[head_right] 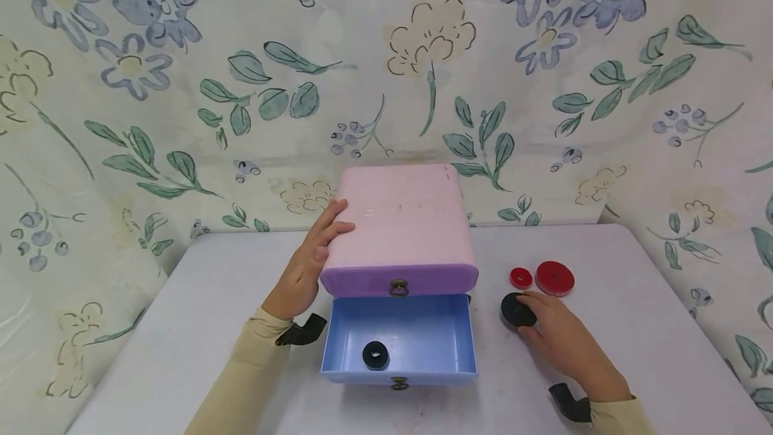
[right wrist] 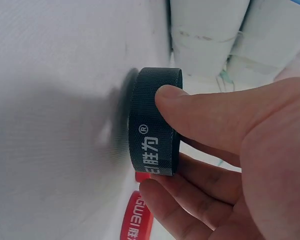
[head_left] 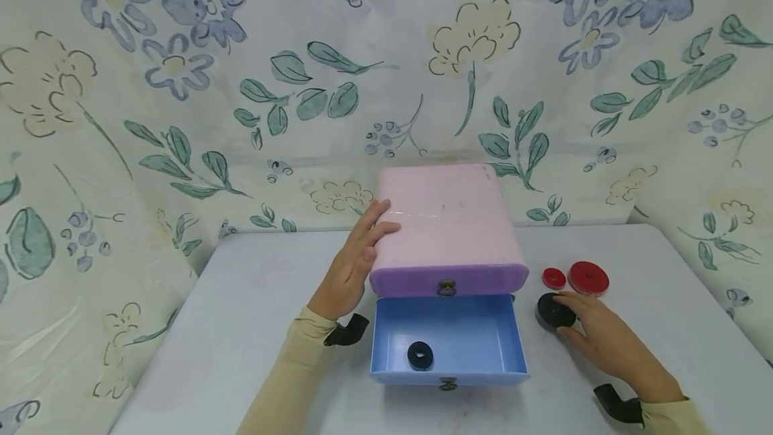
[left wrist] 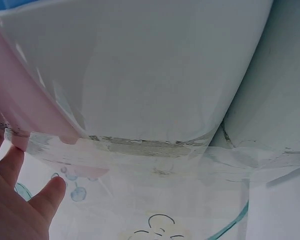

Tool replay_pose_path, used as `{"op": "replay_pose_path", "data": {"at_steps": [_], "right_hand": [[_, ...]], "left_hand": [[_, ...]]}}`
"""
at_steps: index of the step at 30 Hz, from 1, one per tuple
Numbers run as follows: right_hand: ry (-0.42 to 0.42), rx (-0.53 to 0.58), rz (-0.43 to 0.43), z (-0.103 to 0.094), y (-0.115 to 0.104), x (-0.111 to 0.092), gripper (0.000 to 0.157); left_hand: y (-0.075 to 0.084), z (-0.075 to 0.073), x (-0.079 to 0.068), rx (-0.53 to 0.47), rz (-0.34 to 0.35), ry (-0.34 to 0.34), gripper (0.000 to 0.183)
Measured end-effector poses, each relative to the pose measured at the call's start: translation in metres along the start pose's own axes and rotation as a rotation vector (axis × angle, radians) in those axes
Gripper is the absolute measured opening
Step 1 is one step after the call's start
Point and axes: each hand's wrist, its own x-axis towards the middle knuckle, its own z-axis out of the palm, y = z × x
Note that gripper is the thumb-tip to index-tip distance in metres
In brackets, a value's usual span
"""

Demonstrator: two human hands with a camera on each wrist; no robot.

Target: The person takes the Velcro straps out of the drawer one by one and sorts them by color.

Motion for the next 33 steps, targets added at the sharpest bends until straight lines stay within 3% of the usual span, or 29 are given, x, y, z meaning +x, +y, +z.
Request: {"op": "replay_pose_path", "data": {"at_steps": [18,27,33], "right_hand": [[-0.046,0.007,0.011,0.006,0.006,0.001,0.053],[-0.066,0.041,0.080,0.004,0.003,0.001,0.063],[0.000,0.007,0.056,-0.006,-0.005,-0.003,0.066]], "left_hand": [[0.000,0.000,-0.001,0.004,-0.006,0.001,0.042],[-0.001,0.001,-0.001,0.000,-0.002,-0.001,0.042],[-0.001,0.001,-0.001,0.003,-0.008,0.001,0.043]]}}
